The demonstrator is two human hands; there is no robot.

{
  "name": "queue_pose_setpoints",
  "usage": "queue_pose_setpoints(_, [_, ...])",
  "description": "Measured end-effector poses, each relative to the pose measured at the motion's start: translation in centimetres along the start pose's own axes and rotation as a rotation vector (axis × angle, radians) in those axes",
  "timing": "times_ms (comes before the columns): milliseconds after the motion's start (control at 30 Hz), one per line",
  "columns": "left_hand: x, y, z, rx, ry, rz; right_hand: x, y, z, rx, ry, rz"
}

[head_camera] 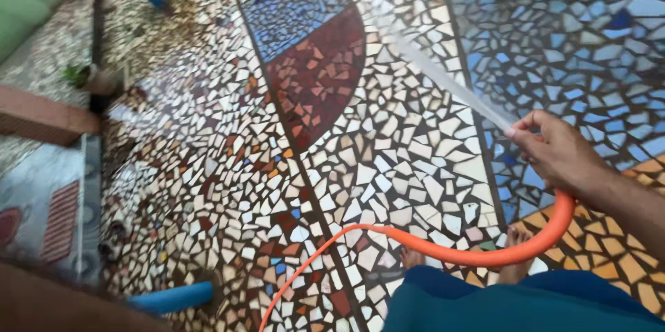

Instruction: The person waters plants and a patio area using an orange hose.

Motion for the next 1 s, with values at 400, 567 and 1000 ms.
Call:
queue_pose_setpoints(400, [4.0,-0.1,1.6,-0.272,0.171,0.471,-4.6,0.0,-2.2,-0.021,-0.019,0.135])
queue_pose_setpoints(567, [4.9,-1.3,1.4,-0.324,0.167,0.718,-4.5,-0.7,-2.2,-0.09,0.047,0.18])
queue_pose_setpoints(1000, [8.7,-9.3,5.3,-0.524,-0.063,1.324,3.4,-7.3,0.8,-0.24,0.159,0.062])
Point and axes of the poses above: each hand's wrist, its own z-axis away from the middle knuckle, its own x-axis out of the palm, y = z × x, the point moved 3 cm from there along -z, towards the middle knuckle, and after that the axes turned 12 degrees about -z, right-handed, at the moved point
